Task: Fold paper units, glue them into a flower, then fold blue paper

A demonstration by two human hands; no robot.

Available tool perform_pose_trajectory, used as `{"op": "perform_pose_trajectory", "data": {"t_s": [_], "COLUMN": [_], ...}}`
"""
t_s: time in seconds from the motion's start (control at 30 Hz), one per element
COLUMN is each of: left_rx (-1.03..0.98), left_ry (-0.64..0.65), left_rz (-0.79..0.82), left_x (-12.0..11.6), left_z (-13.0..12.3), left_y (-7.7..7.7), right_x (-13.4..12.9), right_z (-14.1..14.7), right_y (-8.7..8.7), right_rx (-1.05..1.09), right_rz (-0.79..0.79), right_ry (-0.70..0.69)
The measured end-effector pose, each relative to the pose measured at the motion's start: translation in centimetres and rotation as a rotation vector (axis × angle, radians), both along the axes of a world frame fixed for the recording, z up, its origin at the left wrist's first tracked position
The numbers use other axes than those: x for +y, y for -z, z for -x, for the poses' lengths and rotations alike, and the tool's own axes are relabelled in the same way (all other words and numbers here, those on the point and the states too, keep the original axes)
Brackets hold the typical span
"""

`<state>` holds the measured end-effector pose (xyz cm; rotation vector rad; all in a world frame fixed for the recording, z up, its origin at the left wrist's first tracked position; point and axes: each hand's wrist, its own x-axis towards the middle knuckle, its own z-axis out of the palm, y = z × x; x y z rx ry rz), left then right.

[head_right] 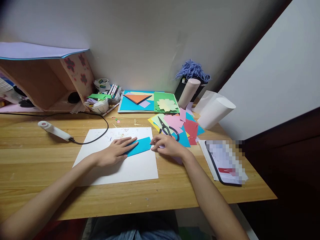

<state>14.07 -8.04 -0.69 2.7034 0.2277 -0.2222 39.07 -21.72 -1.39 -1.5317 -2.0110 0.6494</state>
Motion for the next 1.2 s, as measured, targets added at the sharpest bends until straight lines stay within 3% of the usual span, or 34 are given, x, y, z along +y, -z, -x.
{"op": "perform_pose_trajectory", "data": {"t_s": [0.17,0.3,0.43,0.53,0.6,0.7,0.8,0.93,1.03,1.2], "left_rx": [-0.021,-0.083,-0.215,-0.350,-0.439,-0.510,-0.462,-0.354,-0.326,-0.385], "left_ry": [0.011,-0.022,-0.100,-0.117,-0.142,-0.314,-0.523,-0.669,-0.702,-0.726], "left_rz": [0.008,0.000,-0.068,-0.093,-0.031,0.202,0.473,0.749,0.806,0.741], "left_x": [0.2,-0.3,-1.3,-2.0,-2.4,-3.1,-3.5,-3.3,-2.9,-2.7], "left_z": [0.3,0.2,-0.4,-0.6,-0.7,-0.7,-0.9,-1.2,-1.3,-1.2], "left_y": [0.4,0.4,0.5,0.7,0.6,0.1,-0.2,0.2,0.5,0.4], "right_x": [0.1,0.5,1.0,1.1,1.0,0.7,0.6,1.0,1.1,0.8], "right_z": [1.9,3.7,4.6,5.0,5.4,5.9,6.1,6.2,6.2,6.3], "right_y": [-0.4,0.0,0.8,0.7,0.4,-0.1,-0.1,0.5,0.8,0.6], "right_rx": [-0.013,-0.080,-0.148,-0.061,0.085,0.310,0.474,0.568,0.564,0.591], "right_rz": [-0.170,-0.192,-0.278,-0.304,-0.278,-0.164,-0.066,-0.005,0.014,0.071], "right_ry": [0.064,-0.015,-0.008,0.028,0.107,0.278,0.366,0.406,0.416,0.371]}}
